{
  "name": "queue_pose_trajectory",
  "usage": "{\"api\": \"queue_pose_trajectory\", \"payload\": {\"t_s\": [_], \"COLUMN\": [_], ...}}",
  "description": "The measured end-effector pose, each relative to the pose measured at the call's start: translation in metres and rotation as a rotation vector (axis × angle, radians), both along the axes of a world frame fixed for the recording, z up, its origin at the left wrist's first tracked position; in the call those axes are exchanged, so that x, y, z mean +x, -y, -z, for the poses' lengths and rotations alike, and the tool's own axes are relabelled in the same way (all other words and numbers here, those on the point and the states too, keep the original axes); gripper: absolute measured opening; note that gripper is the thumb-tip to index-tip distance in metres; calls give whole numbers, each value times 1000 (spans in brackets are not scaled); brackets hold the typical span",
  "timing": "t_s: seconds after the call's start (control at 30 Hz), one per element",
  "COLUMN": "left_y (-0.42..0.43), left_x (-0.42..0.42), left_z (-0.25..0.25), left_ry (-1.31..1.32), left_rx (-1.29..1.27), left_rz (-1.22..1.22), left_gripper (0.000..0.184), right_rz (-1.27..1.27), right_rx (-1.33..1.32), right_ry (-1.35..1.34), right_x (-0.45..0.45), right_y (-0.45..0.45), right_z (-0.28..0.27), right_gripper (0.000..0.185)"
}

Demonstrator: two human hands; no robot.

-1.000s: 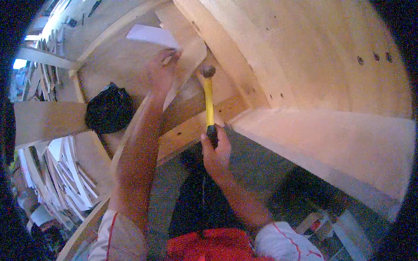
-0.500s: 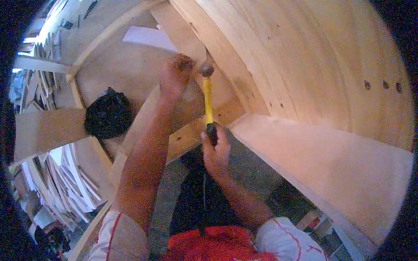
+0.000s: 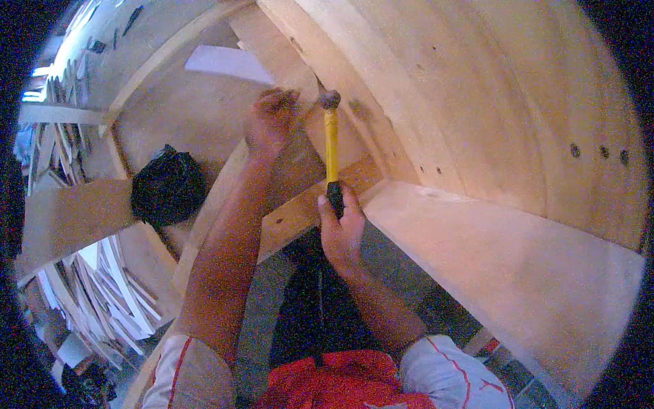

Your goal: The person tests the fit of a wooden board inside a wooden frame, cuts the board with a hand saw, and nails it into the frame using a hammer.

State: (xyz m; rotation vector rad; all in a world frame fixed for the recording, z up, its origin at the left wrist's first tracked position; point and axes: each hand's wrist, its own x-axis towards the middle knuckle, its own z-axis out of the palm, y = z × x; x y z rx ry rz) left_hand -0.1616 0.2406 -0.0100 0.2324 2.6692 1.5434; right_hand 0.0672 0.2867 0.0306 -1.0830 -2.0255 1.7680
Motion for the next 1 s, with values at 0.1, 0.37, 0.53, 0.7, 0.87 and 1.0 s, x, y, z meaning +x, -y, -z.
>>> {"api": "queue_pose_trajectory", "payload": {"t_s": [0.1,0.37,0.53,0.7,0.87,1.0], "left_y": [-4,-15,-13,-16,-13,-15], "left_x": [4,2,4,4,1,3], "left_z": [-13,-9,-11,-10,-5,-8], "left_ry": [-52,-92,-128,-114,-274,-240], "left_rx": [-84,-168,-131,-146,-133,-146], "left_rz": [-36,-62,-47,-62,-10,-35], "left_gripper": [22,22,22,22,23,22], "right_rz": [-26,-18,-43,-73,-73,-81], "right_rx": [6,34,29,102,72,101], "right_ry": [66,63,69,57,48,57], "right_x": [3,4,9,10,11,15], "right_y": [-4,-3,-4,-4,-4,-4], "right_z": [-2,6,11,12,12,17], "right_gripper": [35,29,29,29,31,31]}}
